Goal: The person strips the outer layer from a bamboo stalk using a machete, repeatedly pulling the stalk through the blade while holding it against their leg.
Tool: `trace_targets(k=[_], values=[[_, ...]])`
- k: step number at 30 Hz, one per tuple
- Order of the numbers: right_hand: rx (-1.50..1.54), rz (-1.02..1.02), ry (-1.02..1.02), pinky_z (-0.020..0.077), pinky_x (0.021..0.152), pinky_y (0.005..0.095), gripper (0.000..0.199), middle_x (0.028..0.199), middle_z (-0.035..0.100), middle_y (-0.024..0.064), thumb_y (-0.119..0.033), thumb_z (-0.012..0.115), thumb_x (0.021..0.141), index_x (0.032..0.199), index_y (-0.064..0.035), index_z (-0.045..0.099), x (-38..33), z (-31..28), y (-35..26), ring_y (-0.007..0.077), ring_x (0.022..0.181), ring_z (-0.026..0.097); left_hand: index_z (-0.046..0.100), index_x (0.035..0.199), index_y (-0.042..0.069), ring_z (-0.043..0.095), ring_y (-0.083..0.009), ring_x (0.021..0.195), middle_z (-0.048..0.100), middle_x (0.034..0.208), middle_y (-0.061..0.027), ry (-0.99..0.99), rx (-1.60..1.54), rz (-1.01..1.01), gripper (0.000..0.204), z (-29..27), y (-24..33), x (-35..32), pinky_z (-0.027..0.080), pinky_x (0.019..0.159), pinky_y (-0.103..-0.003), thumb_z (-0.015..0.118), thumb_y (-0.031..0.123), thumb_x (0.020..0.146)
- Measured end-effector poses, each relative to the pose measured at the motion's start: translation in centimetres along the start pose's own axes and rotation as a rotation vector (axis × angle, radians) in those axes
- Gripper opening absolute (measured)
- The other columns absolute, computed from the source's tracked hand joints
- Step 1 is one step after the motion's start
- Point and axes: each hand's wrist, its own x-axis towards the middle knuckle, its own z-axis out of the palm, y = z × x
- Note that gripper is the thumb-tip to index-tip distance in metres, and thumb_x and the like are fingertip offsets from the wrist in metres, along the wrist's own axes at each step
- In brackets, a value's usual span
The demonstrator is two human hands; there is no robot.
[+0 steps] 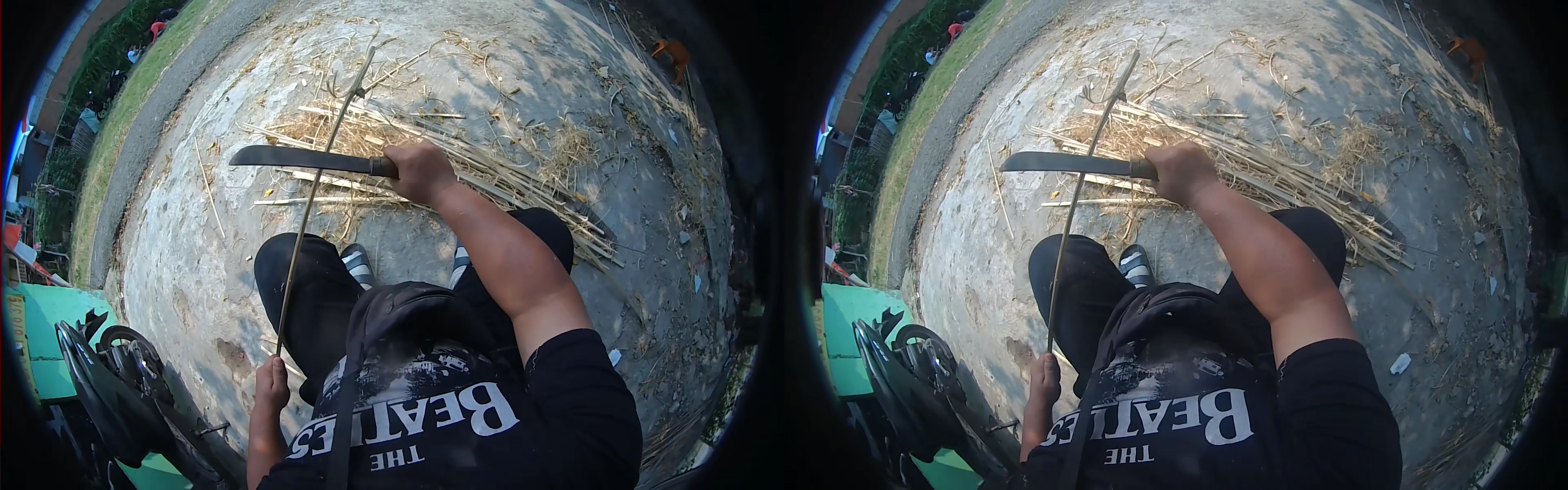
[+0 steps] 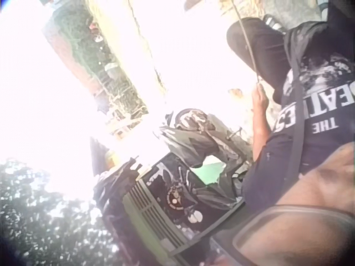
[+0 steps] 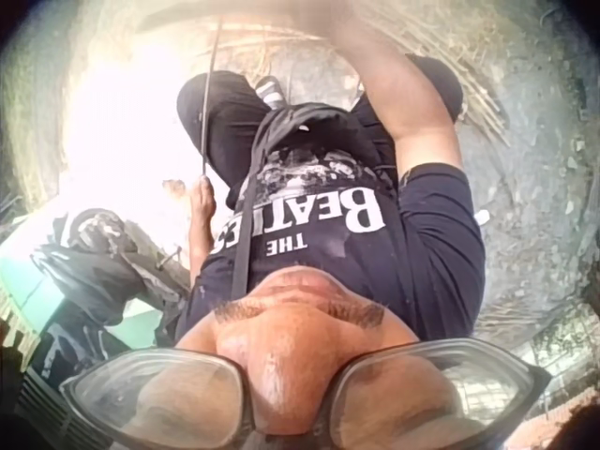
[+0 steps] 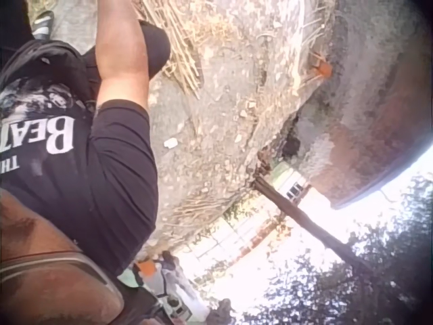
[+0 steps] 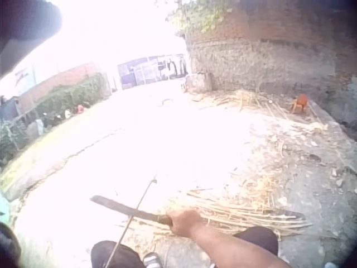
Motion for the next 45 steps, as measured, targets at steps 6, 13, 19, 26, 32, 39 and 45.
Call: trace_targets(k=[6,13,19,26,32,39,45], values=[[-0.182,-0.146,0.067,0.0542,0.074,0.0433,0.006,0.075,0.071,0.0087,-0.020,0.067,0.084,0.082,-0.0141,0.066,1.2,-0.7,1.7,0.0294,0.072,0.071,0.046,0.076,0.001,0.045,-0.0206,0.052,0.045,0.056,-0.0119,0.012,0.121,0.000,0.052,-0.9,-2.1,-1.6,0.037,0.052,-0.038,0.041,0.041,0.110],[-0.006,0.518,-0.124,0.0562,0.083,0.0504,0.025,0.095,0.073,0.0173,-0.020,0.069,0.083,0.107,-0.0127,0.066,1.1,-1.1,2.3,0.0378,0.094,0.071,0.048,0.078,0.000,0.050,-0.0293,0.053,0.046,0.059,-0.0164,-0.023,0.171,-0.035,0.050,-1.3,-0.4,-0.8,0.039,0.054,-0.042,0.043,0.038,0.109],[0.021,0.357,0.114,0.0550,0.073,0.0527,0.017,0.084,0.071,0.0183,-0.019,0.070,0.081,0.097,-0.0124,0.067,0.8,-2.3,2.9,0.0415,0.082,0.070,0.055,0.089,-0.001,0.054,-0.0225,0.062,0.054,0.068,-0.0136,0.110,0.087,-0.086,0.032,-0.7,1.0,-0.2,0.043,0.060,-0.038,0.050,0.026,0.106],[0.037,0.316,0.175,0.0567,0.074,0.0507,0.019,0.081,0.072,0.0170,-0.023,0.071,0.081,0.096,-0.0133,0.068,1.5,-2.3,2.0,0.0395,0.079,0.071,0.055,0.098,-0.001,0.058,-0.0253,0.065,0.059,0.074,-0.0139,0.175,0.050,-0.021,0.028,1.4,4.2,2.2,0.045,0.062,-0.038,0.051,0.025,0.106],[0.112,0.213,0.186,0.0555,0.064,0.0476,0.029,0.072,0.069,0.0128,-0.038,0.078,0.082,0.087,-0.0119,0.066,1.4,-2.1,0.8,0.0362,0.070,0.070,0.052,0.083,0.001,0.058,-0.0414,0.059,0.054,0.062,-0.0192,0.211,0.251,0.008,0.043,2.6,4.1,2.2,0.042,0.055,-0.047,0.046,0.034,0.109],[-0.018,-0.235,0.153,0.0538,0.065,0.0433,0.022,0.066,0.065,0.0057,-0.032,0.075,0.079,0.077,-0.0148,0.062,1.3,-0.6,-1.8,0.0290,0.062,0.068,0.050,0.080,0.001,0.057,-0.0453,0.061,0.054,0.063,-0.0212,0.176,0.249,0.009,0.044,2.3,3.7,2.7,0.042,0.055,-0.049,0.044,0.034,0.109],[0.048,0.258,0.156,0.0549,0.074,0.0492,0.017,0.076,0.070,0.0138,-0.027,0.071,0.083,0.087,-0.0111,0.065,2.1,-1.2,1.3,0.0376,0.073,0.070,0.051,0.081,0.000,0.058,-0.0453,0.061,0.054,0.064,-0.0223,0.220,0.251,0.081,0.043,2.2,1.8,2.4,0.042,0.055,-0.048,0.045,0.032,0.109]])
